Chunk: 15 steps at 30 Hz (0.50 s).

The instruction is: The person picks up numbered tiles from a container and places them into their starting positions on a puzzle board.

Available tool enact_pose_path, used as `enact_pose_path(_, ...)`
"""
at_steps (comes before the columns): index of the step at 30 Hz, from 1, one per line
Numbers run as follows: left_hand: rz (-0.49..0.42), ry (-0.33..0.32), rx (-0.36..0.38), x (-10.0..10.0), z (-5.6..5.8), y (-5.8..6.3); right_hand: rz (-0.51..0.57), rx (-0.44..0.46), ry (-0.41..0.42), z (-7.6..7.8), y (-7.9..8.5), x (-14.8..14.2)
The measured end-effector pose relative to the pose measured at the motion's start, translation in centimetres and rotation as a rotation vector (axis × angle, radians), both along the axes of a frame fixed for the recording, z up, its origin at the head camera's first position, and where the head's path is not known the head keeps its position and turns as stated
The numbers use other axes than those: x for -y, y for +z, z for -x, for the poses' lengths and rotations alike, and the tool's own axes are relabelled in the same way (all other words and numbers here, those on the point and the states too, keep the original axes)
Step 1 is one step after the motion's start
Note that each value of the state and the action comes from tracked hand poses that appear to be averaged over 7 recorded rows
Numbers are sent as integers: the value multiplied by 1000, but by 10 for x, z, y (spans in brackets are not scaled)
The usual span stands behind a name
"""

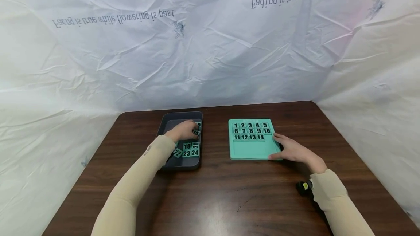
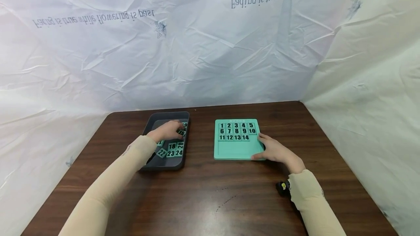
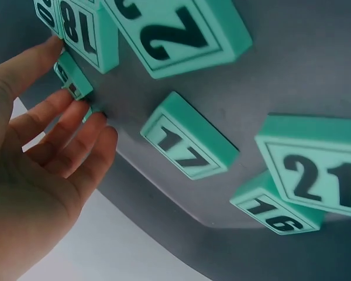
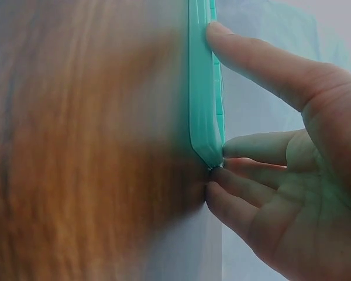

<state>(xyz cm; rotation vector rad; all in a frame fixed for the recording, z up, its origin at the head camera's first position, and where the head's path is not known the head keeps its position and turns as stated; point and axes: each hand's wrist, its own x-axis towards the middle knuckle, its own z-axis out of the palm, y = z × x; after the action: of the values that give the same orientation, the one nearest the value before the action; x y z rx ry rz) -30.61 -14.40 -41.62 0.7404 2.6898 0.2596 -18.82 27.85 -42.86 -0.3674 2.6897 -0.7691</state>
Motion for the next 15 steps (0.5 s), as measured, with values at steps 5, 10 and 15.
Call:
enact_pose_path(5, -42, -23, 18, 12, 2, -1, 3, -1, -3, 0, -1, 1)
enact_pose_path(10, -75, -33, 27, 18, 1, 0, -6, 4, -5, -1, -1, 1)
enact_pose_path(15, -94, -16, 14, 20, 2, 0, -5, 6, -9, 0, -1, 1)
